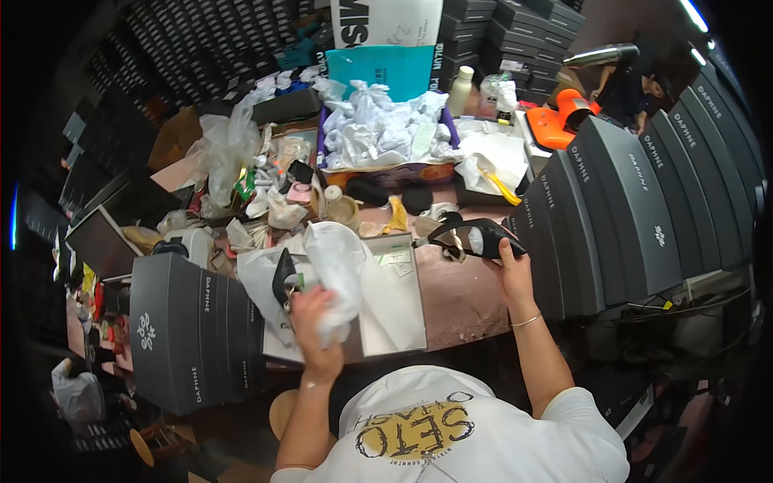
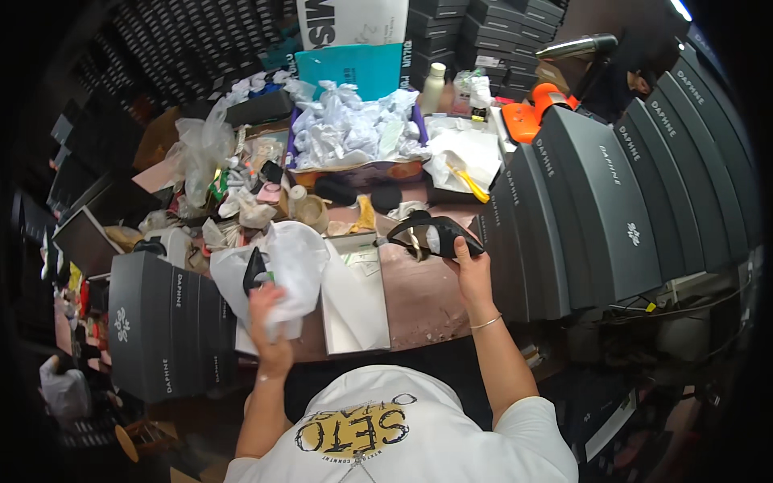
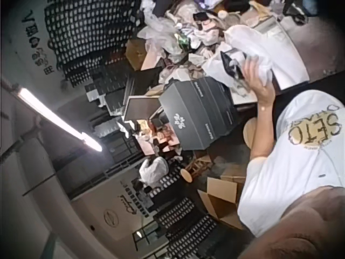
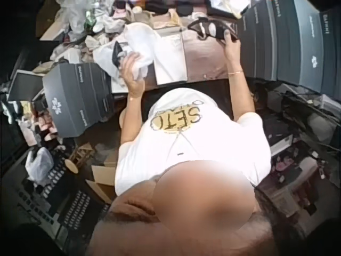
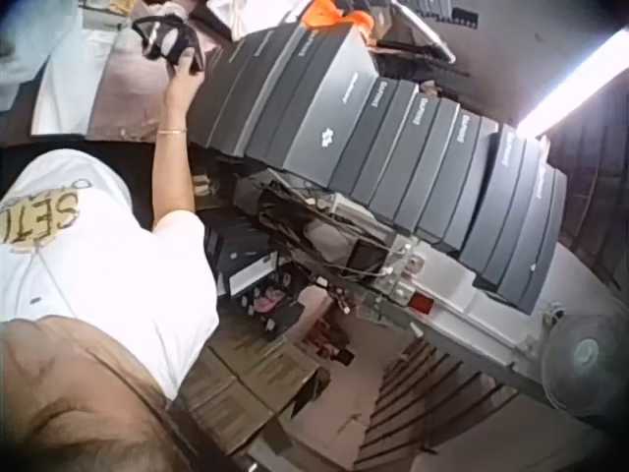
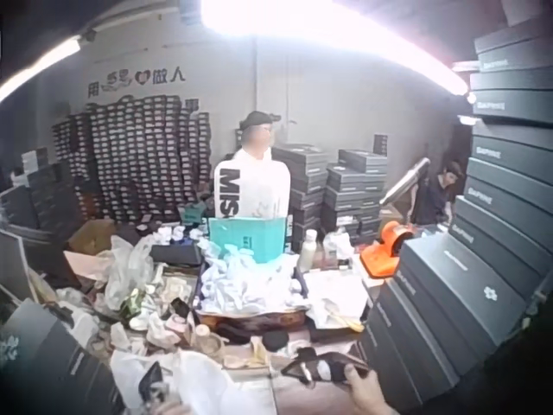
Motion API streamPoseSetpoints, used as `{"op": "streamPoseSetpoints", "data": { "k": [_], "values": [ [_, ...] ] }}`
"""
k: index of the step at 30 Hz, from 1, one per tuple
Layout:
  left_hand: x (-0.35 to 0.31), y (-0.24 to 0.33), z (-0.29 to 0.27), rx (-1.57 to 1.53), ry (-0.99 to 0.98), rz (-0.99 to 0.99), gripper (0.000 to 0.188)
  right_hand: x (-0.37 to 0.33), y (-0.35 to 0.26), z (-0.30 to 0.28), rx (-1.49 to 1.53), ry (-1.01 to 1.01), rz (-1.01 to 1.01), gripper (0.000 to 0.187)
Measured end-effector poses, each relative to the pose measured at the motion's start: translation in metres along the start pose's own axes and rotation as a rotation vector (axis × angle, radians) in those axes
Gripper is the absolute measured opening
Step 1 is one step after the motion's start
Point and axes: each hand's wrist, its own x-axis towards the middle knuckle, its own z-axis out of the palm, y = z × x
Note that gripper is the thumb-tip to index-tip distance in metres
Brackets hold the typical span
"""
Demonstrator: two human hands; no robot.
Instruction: The recorder is inspecting, cleaning, and packing high-heeled shoes into boxes.
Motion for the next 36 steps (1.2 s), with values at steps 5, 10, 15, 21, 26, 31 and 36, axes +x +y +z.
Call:
{"op": "streamPoseSetpoints", "data": {
  "k": [5, 10, 15, 21, 26, 31, 36],
  "values": [
    [-0.086, -0.093, 0.161, 0.618, -1.273, 0.033, 0.056, -0.018, -0.026, 0.002, -0.190, -0.063, -0.157, 0.049],
    [-0.059, -0.090, 0.104, -0.332, -1.211, -0.368, 0.049, -0.047, 0.002, -0.003, -0.239, -0.143, 0.040, 0.037],
    [-0.050, -0.083, 0.098, -1.003, -0.660, -1.089, 0.043, -0.064, 0.049, 0.038, -0.472, -0.382, 0.140, 0.031],
    [-0.065, -0.043, 0.096, -1.155, -0.593, -1.265, 0.051, -0.035, 0.087, 0.107, -0.338, -0.446, 0.199, 0.035],
    [-0.078, -0.031, 0.084, -1.380, -0.562, -1.446, 0.047, -0.037, 0.113, 0.121, -0.419, -0.427, 0.166, 0.036],
    [-0.106, -0.031, 0.075, -1.352, -0.442, -1.378, 0.056, -0.060, 0.080, 0.125, -0.774, -0.527, -0.444, 0.040],
    [-0.100, -0.035, 0.072, -1.462, -0.415, -1.397, 0.066, -0.083, 0.090, 0.123, -1.192, -0.783, -0.538, 0.042]
  ]
}}
